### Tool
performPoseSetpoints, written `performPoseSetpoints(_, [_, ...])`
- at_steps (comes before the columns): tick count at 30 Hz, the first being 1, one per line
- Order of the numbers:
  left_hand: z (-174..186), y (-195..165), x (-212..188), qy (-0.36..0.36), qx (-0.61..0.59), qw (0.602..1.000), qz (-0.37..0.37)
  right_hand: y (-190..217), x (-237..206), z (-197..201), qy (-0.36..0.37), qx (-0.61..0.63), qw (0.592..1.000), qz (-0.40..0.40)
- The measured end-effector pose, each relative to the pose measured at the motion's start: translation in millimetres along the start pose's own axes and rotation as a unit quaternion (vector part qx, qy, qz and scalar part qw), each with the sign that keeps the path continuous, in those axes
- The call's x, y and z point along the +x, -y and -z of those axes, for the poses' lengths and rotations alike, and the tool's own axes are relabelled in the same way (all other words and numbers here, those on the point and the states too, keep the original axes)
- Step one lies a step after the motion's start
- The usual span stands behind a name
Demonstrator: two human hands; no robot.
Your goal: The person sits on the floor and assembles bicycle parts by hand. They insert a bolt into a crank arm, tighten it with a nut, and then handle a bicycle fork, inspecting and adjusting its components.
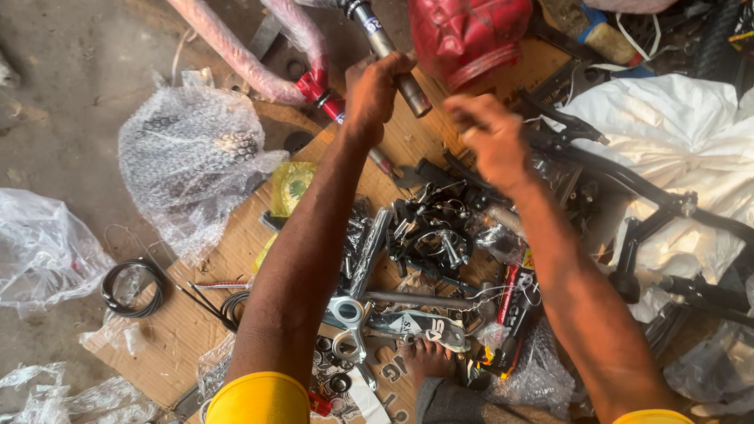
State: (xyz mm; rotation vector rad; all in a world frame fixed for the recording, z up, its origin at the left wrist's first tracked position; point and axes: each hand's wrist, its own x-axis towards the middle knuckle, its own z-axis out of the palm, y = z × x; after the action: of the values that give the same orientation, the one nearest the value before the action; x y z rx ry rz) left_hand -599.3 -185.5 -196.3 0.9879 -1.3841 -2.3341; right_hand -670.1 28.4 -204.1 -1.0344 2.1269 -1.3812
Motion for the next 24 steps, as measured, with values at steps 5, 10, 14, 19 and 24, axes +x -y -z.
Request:
performPoseSetpoints(5, [-1.2, 6.4, 0.1, -0.005, -0.001, 1.000, 0.008, 23.2, -14.4, -15.7, 0.020, -0.195, 0.977, 0.088])
performPoseSetpoints(10, [-1.9, 5.8, 1.0, -0.005, 0.008, 1.000, 0.006, 6.6, -15.6, -27.9, 0.005, -0.319, 0.930, 0.185])
performPoseSetpoints(14, [-11.3, 5.9, 5.9, -0.004, -0.020, 1.000, -0.010, -10.2, -25.0, -45.5, -0.064, -0.444, 0.874, 0.188])
performPoseSetpoints(19, [-16.5, 9.3, 6.4, -0.038, 0.007, 0.999, 0.005, -5.8, -17.6, -36.1, -0.005, 0.128, 0.984, -0.122])
performPoseSetpoints(24, [-19.4, 9.8, 11.1, -0.040, 0.018, 0.999, 0.001, 26.0, -21.2, -18.7, -0.016, 0.497, 0.836, -0.232])
